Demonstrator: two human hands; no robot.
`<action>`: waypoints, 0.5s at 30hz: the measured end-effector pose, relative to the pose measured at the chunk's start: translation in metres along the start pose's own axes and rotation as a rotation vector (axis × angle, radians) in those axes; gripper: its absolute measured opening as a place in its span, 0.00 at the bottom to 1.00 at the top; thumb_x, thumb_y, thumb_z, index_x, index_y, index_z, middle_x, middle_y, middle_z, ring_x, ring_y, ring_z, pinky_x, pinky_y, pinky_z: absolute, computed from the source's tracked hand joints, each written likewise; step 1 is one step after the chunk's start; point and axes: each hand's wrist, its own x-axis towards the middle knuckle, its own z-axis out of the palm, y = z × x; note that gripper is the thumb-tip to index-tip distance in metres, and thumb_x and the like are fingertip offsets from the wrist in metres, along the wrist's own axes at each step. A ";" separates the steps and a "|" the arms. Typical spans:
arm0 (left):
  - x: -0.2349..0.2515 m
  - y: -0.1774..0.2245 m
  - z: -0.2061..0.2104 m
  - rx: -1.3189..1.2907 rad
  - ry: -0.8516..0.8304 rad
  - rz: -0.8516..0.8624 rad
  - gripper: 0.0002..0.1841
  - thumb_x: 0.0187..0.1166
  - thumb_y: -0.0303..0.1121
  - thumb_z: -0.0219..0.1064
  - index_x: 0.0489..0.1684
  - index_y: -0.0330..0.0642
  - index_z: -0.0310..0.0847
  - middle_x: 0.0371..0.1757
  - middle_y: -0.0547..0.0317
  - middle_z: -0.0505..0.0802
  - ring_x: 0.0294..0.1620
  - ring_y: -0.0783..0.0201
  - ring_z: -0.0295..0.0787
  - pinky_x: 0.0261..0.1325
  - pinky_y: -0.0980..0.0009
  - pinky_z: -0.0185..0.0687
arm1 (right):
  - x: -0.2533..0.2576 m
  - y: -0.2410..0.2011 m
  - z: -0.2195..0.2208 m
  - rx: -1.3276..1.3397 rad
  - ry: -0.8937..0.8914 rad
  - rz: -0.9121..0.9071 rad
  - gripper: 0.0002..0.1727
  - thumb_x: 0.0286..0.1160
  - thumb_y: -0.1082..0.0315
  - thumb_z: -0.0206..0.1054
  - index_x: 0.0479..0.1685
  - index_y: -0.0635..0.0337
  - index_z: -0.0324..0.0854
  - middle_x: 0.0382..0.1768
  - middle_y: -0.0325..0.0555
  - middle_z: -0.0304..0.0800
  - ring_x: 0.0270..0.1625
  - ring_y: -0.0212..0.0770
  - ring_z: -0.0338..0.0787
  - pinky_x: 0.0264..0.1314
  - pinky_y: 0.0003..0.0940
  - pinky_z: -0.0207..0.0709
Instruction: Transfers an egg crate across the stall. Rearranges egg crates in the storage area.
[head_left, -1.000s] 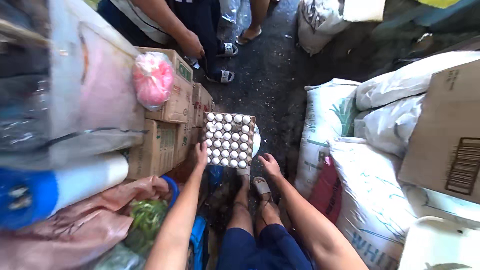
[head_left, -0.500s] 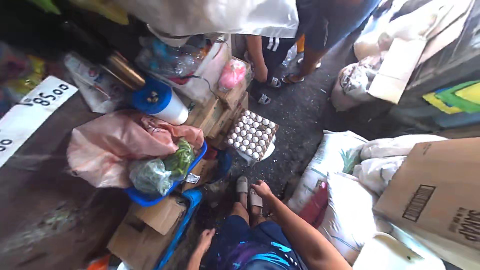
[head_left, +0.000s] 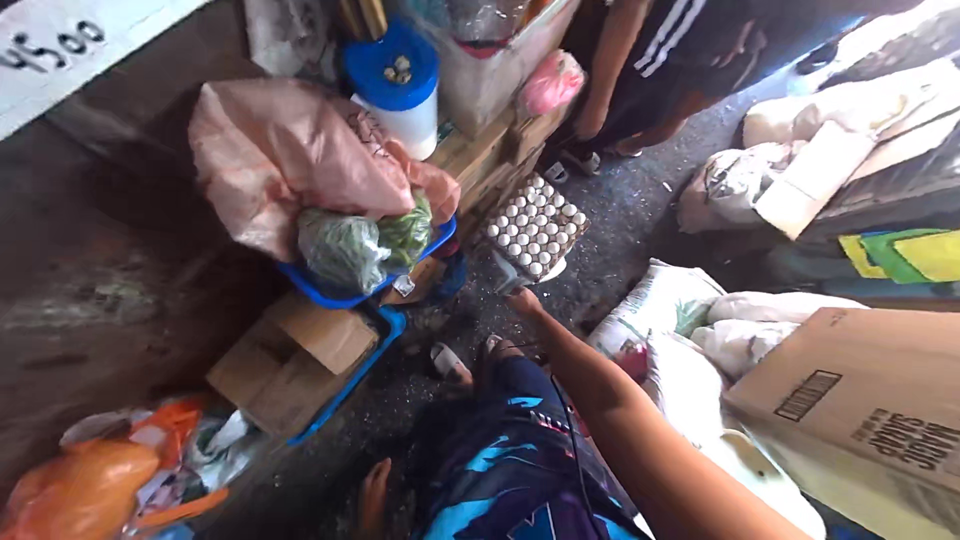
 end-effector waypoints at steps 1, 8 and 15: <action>-0.002 -0.010 -0.005 -0.052 0.017 -0.005 0.28 0.89 0.48 0.60 0.75 0.32 0.76 0.69 0.35 0.86 0.70 0.44 0.84 0.72 0.45 0.79 | 0.000 -0.003 0.000 0.017 0.016 0.000 0.34 0.77 0.43 0.68 0.72 0.61 0.79 0.66 0.63 0.86 0.71 0.60 0.85 0.75 0.63 0.75; -0.009 -0.070 -0.004 -0.064 0.039 -0.228 0.22 0.89 0.43 0.60 0.69 0.32 0.79 0.60 0.34 0.88 0.57 0.43 0.86 0.59 0.45 0.83 | -0.009 -0.011 -0.033 0.141 0.153 0.088 0.35 0.79 0.52 0.71 0.81 0.63 0.69 0.67 0.70 0.82 0.64 0.64 0.86 0.67 0.63 0.78; -0.059 -0.022 0.057 -0.224 0.096 -0.242 0.27 0.92 0.47 0.55 0.78 0.35 0.73 0.69 0.35 0.86 0.65 0.45 0.86 0.66 0.47 0.84 | 0.052 -0.011 -0.092 0.410 0.214 0.305 0.43 0.79 0.50 0.69 0.87 0.65 0.57 0.76 0.71 0.72 0.70 0.67 0.81 0.64 0.64 0.79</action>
